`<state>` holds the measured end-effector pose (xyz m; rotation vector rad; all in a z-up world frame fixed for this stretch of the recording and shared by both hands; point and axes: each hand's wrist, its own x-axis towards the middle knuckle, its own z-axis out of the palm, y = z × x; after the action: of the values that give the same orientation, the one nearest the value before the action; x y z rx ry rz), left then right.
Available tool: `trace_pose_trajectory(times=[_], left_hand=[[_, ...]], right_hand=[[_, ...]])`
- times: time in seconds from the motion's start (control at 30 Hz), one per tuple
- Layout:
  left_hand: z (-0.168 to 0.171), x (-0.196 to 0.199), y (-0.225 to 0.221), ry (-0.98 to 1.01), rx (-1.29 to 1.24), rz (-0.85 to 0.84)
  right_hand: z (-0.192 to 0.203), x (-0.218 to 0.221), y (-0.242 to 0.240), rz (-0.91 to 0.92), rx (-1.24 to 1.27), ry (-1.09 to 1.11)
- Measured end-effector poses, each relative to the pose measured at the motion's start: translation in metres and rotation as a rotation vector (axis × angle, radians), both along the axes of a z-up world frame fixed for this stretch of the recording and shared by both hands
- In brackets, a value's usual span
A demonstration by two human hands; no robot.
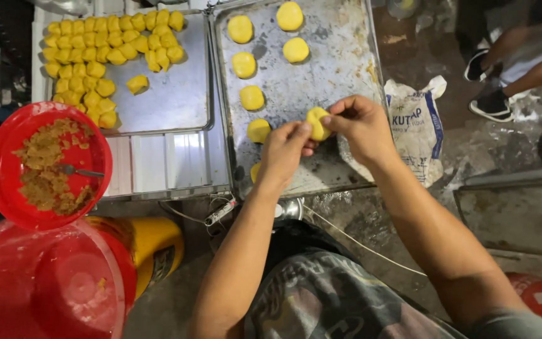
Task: Filling small dough portions with a mixture and placing them on a baking tray.
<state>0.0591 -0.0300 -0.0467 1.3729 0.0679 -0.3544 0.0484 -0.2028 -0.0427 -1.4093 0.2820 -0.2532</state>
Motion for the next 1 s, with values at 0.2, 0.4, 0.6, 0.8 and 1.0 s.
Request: trace_pose_trajectory(times=[0.2, 0.4, 0.6, 0.8, 1.0], left_hand=[[0.049, 0.002, 0.060, -0.088, 0.088, 0.143], [0.033, -0.001, 0.088, -0.088, 0.144, 0.169], [0.033, 0.003, 0.068, -0.371, 0.520, -0.056], [0.008, 0.049, 0.003, -0.737, 1.121, -0.375], [-0.013, 0.062, -0.024, -0.687, 1.290, -0.592]], right_hand=[[-0.004, 0.066, -0.012, -0.014, -0.132, -0.007], [-0.020, 0.105, 0.006, 0.021, -0.277, 0.073], [-0.022, 0.093, -0.008, 0.035, -0.994, 0.148], [0.002, 0.052, -0.026, 0.153, -1.156, 0.020], [0.001, 0.015, -0.034, 0.125, -1.102, -0.039]])
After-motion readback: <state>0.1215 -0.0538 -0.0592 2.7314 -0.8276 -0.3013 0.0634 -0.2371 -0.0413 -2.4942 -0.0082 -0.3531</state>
